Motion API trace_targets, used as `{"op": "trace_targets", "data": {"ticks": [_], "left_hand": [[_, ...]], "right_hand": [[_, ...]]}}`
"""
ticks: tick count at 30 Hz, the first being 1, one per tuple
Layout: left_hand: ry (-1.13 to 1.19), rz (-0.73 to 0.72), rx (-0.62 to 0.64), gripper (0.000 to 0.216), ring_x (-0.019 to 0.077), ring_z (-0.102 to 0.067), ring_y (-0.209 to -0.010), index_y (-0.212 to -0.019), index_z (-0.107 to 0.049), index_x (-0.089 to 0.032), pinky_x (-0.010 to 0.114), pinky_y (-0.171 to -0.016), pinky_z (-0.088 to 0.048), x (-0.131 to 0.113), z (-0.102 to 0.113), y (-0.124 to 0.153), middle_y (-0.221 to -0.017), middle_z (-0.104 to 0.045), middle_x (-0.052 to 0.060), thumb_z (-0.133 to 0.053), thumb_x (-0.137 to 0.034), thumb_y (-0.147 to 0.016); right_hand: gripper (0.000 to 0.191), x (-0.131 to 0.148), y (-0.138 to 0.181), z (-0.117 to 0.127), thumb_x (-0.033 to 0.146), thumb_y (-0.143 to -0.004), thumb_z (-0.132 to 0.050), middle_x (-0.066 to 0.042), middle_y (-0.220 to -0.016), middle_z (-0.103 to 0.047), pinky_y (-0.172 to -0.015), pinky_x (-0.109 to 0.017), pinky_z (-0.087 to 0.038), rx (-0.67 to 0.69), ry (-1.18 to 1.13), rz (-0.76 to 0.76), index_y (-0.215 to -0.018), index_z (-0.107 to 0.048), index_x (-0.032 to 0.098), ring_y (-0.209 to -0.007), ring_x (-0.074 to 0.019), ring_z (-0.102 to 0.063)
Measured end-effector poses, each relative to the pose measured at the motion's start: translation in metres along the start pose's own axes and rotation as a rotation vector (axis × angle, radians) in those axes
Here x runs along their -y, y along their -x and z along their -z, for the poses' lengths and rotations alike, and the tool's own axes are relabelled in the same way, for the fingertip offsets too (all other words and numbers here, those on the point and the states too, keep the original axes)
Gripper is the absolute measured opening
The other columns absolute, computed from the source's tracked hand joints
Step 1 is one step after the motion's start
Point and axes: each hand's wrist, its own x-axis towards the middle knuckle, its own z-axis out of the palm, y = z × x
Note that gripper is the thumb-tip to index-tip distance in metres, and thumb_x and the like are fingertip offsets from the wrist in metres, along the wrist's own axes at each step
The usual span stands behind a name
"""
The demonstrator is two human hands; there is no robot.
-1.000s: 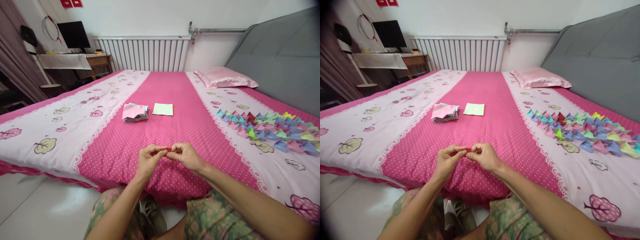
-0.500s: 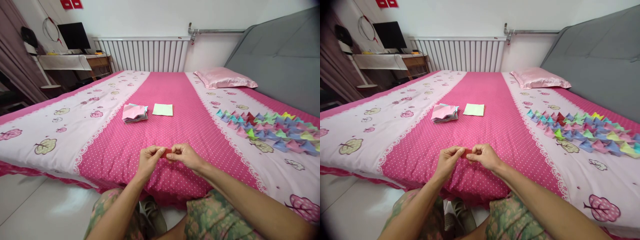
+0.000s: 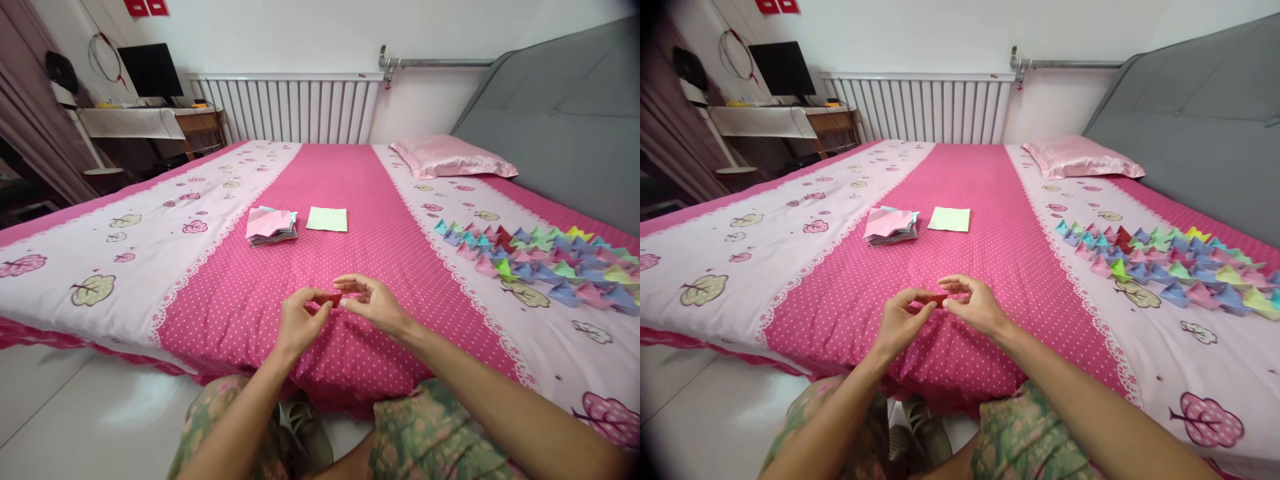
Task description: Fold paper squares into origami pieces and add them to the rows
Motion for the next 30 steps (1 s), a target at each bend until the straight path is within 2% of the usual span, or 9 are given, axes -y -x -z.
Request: {"op": "trace_targets", "data": {"ticks": [2, 5, 13, 19, 24, 30], "left_hand": [[-0.087, -0.078, 0.010, 0.014, 0.0127, -0.059, -0.068, -0.081, -0.066, -0.017, 0.022, -0.056, -0.047, 0.000, -0.001, 0.000, -0.077, -0.064, 0.004, -0.055, -0.020, -0.073], [-0.161, -0.117, 0.013, 0.011, 0.0115, -0.056, -0.065, -0.078, -0.064, -0.017, 0.021, -0.054, -0.046, 0.001, -0.004, 0.000, -0.074, -0.062, 0.003, -0.054, -0.017, -0.072], [-0.200, -0.060, 0.027, 0.011, 0.0132, -0.057, -0.067, -0.075, -0.064, -0.016, 0.024, -0.060, -0.045, 0.008, -0.010, 0.001, -0.074, -0.063, 0.004, -0.054, -0.020, -0.072], [-0.200, -0.060, 0.016, 0.010, 0.0128, -0.057, -0.066, -0.073, -0.064, -0.016, 0.025, -0.061, -0.046, 0.005, -0.012, 0.002, -0.073, -0.063, 0.004, -0.054, -0.019, -0.072], [-0.185, -0.006, -0.006, 0.011, 0.0122, -0.058, -0.064, -0.075, -0.063, -0.016, 0.024, -0.061, -0.048, 0.007, -0.016, 0.004, -0.072, -0.063, 0.004, -0.053, -0.017, -0.071], [-0.278, -0.057, -0.017, 0.010, 0.0126, -0.058, -0.064, -0.077, -0.059, -0.017, 0.026, -0.062, -0.047, 0.010, -0.020, 0.006, -0.073, -0.062, 0.003, -0.050, -0.018, -0.074]], "right_hand": [[0.025, 0.000, 0.000, 0.001, 0.018, -0.068, -0.059, -0.006, -0.095, -0.066, -0.078, -0.032, -0.048, 0.020, 0.050, 0.043, -0.093, -0.063, 0.018, -0.090, -0.0175, -0.061], [0.016, -0.004, -0.001, -0.001, 0.021, -0.070, -0.057, -0.006, -0.083, -0.068, -0.075, -0.032, -0.050, 0.043, 0.075, 0.043, -0.082, -0.066, 0.016, -0.078, -0.0170, -0.063], [0.012, -0.013, -0.002, -0.007, 0.019, -0.068, -0.055, -0.005, -0.075, -0.067, -0.070, -0.029, -0.050, -0.014, 0.135, -0.006, -0.075, -0.065, 0.015, -0.071, -0.0155, -0.063], [0.011, -0.010, -0.001, -0.007, 0.021, -0.069, -0.054, -0.005, -0.072, -0.066, -0.069, -0.028, -0.049, -0.016, 0.172, -0.006, -0.071, -0.062, 0.015, -0.069, -0.0154, -0.061], [0.012, -0.010, -0.001, -0.008, 0.022, -0.070, -0.053, -0.006, -0.071, -0.066, -0.066, -0.027, -0.048, -0.025, 0.221, -0.042, -0.070, -0.062, 0.014, -0.068, -0.0160, -0.061], [0.011, -0.013, 0.000, -0.009, 0.023, -0.070, -0.053, -0.005, -0.070, -0.066, -0.065, -0.027, -0.046, -0.057, 0.279, -0.039, -0.069, -0.062, 0.015, -0.066, -0.0152, -0.060]]}}
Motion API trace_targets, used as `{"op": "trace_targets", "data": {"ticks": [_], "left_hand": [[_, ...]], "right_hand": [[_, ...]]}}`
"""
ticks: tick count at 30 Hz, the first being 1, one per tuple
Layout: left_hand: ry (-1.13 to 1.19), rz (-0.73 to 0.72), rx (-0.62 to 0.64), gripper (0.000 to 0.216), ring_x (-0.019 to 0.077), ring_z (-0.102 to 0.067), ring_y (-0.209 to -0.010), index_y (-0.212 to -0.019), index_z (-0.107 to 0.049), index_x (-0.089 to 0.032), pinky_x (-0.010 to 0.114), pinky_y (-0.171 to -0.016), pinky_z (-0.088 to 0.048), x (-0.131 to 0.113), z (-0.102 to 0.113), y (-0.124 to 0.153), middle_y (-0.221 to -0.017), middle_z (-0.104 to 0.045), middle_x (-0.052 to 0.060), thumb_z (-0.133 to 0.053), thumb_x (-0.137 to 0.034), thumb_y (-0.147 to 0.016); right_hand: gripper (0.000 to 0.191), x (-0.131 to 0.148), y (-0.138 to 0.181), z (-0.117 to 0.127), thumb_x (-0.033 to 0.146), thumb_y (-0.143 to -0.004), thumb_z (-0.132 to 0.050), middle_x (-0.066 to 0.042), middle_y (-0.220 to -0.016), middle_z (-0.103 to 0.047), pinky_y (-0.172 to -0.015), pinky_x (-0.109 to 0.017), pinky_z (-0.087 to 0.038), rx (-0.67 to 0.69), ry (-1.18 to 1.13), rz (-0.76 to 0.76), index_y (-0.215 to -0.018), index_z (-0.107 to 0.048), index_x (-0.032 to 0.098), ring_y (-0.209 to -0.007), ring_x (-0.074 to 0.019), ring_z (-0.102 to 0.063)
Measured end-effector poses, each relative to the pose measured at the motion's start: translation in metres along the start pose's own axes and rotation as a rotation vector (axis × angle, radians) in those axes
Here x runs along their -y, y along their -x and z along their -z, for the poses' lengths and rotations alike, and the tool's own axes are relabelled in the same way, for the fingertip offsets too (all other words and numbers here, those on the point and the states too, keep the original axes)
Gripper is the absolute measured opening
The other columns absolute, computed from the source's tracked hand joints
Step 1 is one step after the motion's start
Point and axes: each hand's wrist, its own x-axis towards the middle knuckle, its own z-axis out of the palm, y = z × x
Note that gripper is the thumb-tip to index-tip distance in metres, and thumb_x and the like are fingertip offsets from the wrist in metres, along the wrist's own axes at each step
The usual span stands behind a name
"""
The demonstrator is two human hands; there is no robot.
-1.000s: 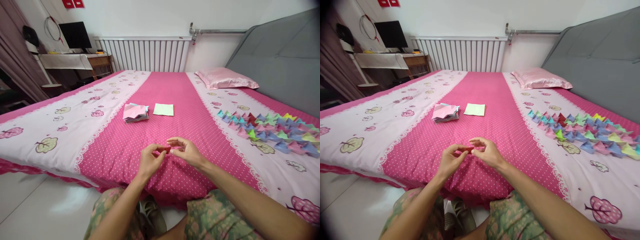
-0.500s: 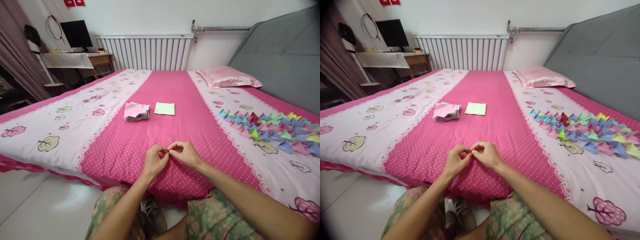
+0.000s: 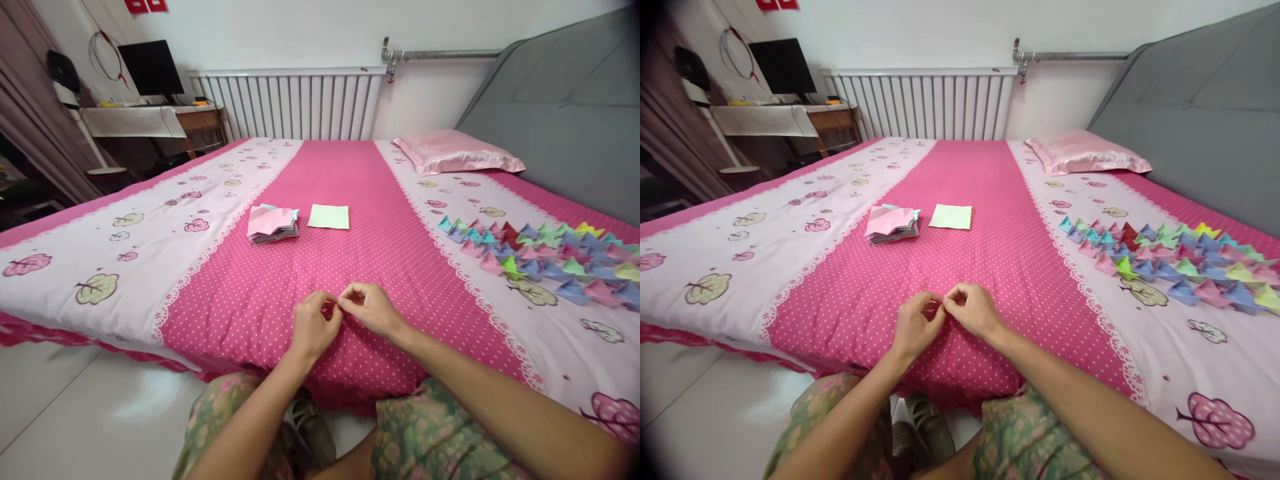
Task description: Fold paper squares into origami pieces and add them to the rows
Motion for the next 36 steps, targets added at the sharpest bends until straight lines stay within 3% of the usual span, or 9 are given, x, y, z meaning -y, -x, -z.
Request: {"op": "trace_targets", "data": {"ticks": [9, 25, 36], "left_hand": [[-0.203, -0.077, -0.054, 0.011, 0.0121, -0.056, -0.066, -0.078, -0.057, -0.019, 0.024, -0.063, -0.044, -0.0066, 0.0004, 0.0043, -0.077, -0.061, 0.002, -0.047, -0.021, -0.076], [-0.274, -0.026, -0.090, 0.012, 0.0107, -0.052, -0.058, -0.067, -0.057, -0.019, 0.023, -0.058, -0.038, -0.0089, -0.0011, 0.0041, -0.073, -0.061, 0.001, -0.047, -0.019, -0.075], [-0.251, -0.004, -0.090, 0.011, 0.0122, -0.054, -0.061, -0.066, -0.056, -0.019, 0.024, -0.063, -0.041, -0.0075, -0.0001, 0.0019, -0.071, -0.061, 0.001, -0.047, -0.016, -0.072]], "right_hand": [[0.011, 0.0048, 0.0026, 0.0011, 0.022, -0.070, -0.054, -0.003, -0.066, -0.065, -0.063, -0.026, -0.046, 0.009, -0.019, -0.024, -0.064, -0.061, 0.016, -0.064, -0.0150, -0.059], [0.013, 0.0009, 0.0019, -0.0020, 0.020, -0.070, -0.052, -0.004, -0.070, -0.067, -0.062, -0.026, -0.045, -0.010, 0.140, 0.027, -0.067, -0.064, 0.019, -0.064, -0.0161, -0.061], [0.013, 0.0012, 0.0002, 0.0015, 0.020, -0.070, -0.051, -0.004, -0.065, -0.066, -0.057, -0.025, -0.043, -0.051, 0.209, 0.028, -0.063, -0.062, 0.019, -0.060, -0.0157, -0.059]]}}
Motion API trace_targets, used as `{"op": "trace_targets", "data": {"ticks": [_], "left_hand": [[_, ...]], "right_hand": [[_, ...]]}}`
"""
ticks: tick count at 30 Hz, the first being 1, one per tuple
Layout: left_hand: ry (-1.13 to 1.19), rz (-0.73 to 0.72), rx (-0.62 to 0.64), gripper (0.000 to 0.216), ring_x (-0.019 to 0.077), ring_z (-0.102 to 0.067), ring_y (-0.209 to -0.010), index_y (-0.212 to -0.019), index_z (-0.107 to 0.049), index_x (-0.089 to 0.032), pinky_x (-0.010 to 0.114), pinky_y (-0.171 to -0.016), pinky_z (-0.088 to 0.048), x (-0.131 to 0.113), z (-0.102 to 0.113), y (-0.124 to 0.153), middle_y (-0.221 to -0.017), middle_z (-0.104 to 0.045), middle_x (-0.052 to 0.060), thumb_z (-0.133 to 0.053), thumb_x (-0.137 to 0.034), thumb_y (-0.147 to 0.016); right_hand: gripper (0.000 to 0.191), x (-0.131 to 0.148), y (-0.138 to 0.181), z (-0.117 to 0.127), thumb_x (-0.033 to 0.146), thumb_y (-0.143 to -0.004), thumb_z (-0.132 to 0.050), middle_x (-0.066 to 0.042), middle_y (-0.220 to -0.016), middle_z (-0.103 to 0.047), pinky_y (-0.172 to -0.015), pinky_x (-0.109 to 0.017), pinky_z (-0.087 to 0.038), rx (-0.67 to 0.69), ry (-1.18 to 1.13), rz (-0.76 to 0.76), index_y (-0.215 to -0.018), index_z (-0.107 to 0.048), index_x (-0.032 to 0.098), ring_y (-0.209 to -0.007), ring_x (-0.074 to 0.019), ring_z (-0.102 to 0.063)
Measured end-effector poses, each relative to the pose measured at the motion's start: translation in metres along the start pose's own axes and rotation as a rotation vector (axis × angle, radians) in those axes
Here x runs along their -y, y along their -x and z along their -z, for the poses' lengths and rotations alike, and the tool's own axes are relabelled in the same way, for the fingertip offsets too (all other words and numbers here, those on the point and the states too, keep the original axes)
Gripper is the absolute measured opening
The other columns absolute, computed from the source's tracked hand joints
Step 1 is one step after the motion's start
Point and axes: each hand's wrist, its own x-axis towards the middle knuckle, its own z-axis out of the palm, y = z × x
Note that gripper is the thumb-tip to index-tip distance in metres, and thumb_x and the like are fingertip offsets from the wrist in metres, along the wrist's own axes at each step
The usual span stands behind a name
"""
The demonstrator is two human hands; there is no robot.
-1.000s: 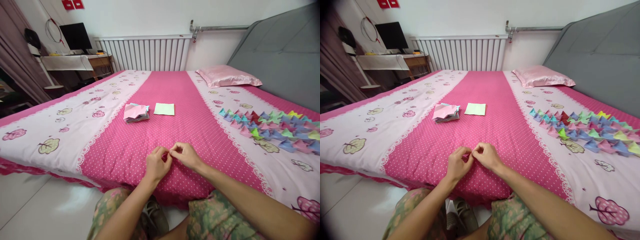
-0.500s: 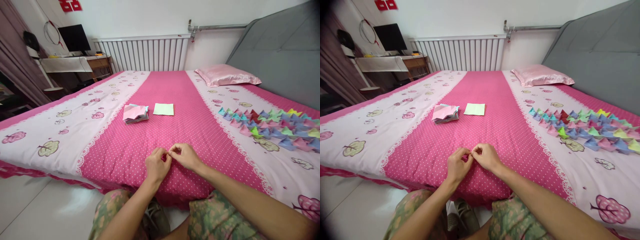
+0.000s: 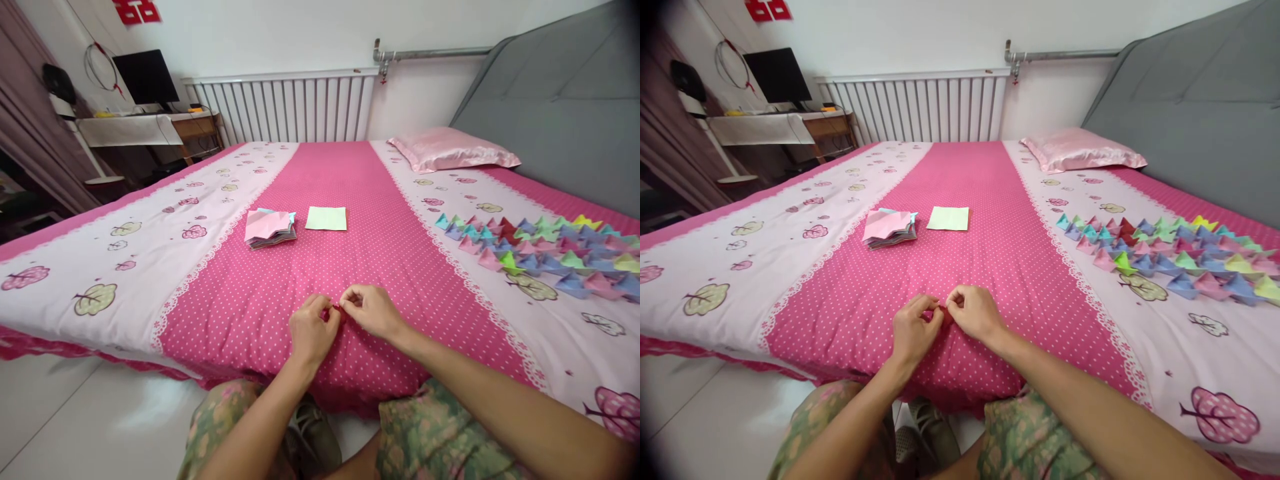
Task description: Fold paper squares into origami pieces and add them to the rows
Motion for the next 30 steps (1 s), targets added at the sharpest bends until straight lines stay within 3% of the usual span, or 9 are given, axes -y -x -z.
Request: {"op": "trace_targets", "data": {"ticks": [4, 11, 15, 20, 25, 30], "left_hand": [[0.125, 0.034, -0.002, 0.010, 0.0135, -0.056, -0.068, -0.065, -0.056, -0.019, 0.026, -0.066, -0.043, 0.005, 0.001, -0.001, -0.072, -0.061, 0.001, -0.049, -0.016, -0.071], [0.372, 0.231, 0.051, 0.011, 0.0146, -0.059, -0.065, -0.065, -0.060, -0.015, 0.028, -0.065, -0.047, 0.012, 0.007, -0.003, -0.068, -0.063, 0.004, -0.050, -0.013, -0.065], [0.336, 0.240, 0.108, 0.011, 0.0139, -0.058, -0.062, -0.063, -0.059, -0.015, 0.026, -0.062, -0.046, 0.014, 0.011, -0.004, -0.067, -0.063, 0.004, -0.049, -0.013, -0.062], [0.268, 0.206, 0.197, 0.010, 0.0123, -0.057, -0.058, -0.063, -0.058, -0.015, 0.023, -0.056, -0.044, 0.016, 0.014, -0.004, -0.064, -0.063, 0.003, -0.049, -0.013, -0.062], [0.222, 0.181, 0.227, 0.010, 0.0119, -0.057, -0.060, -0.061, -0.058, -0.015, 0.023, -0.057, -0.043, 0.014, 0.018, -0.005, -0.065, -0.063, 0.003, -0.049, -0.013, -0.063], [0.163, 0.136, 0.220, 0.010, 0.0121, -0.058, -0.067, -0.059, -0.057, -0.015, 0.024, -0.063, -0.044, 0.015, 0.020, -0.006, -0.074, -0.064, 0.003, -0.049, -0.010, -0.062]], "right_hand": [[0.013, -0.001, -0.001, 0.002, 0.019, -0.069, -0.049, -0.004, -0.066, -0.066, -0.058, -0.025, -0.043, 0.014, -0.001, 0.011, -0.064, -0.061, 0.019, -0.061, -0.0158, -0.059], [0.011, 0.002, 0.005, 0.005, 0.018, -0.065, -0.050, -0.004, -0.063, -0.065, -0.055, -0.024, -0.043, 0.049, 0.075, -0.043, -0.059, -0.059, 0.018, -0.060, -0.0159, -0.060], [0.008, 0.002, 0.008, 0.005, 0.016, -0.061, -0.051, -0.002, -0.063, -0.065, -0.054, -0.022, -0.043, 0.094, 0.064, -0.057, -0.061, -0.058, 0.018, -0.060, -0.0148, -0.060], [0.018, 0.004, 0.010, 0.005, 0.014, -0.061, -0.049, -0.001, -0.068, -0.067, -0.055, -0.020, -0.044, 0.182, 0.040, -0.015, -0.070, -0.063, 0.019, -0.061, -0.0126, -0.061], [0.028, 0.008, 0.013, 0.003, 0.015, -0.066, -0.046, -0.001, -0.081, -0.069, -0.069, -0.023, -0.044, 0.259, 0.222, 0.140, -0.074, -0.071, 0.023, -0.074, -0.0146, -0.061], [0.030, 0.014, 0.015, 0.003, 0.014, -0.070, -0.044, -0.003, -0.085, -0.068, -0.072, -0.023, -0.041, 0.341, 0.394, 0.154, -0.079, -0.071, 0.021, -0.075, -0.0153, -0.061]]}}
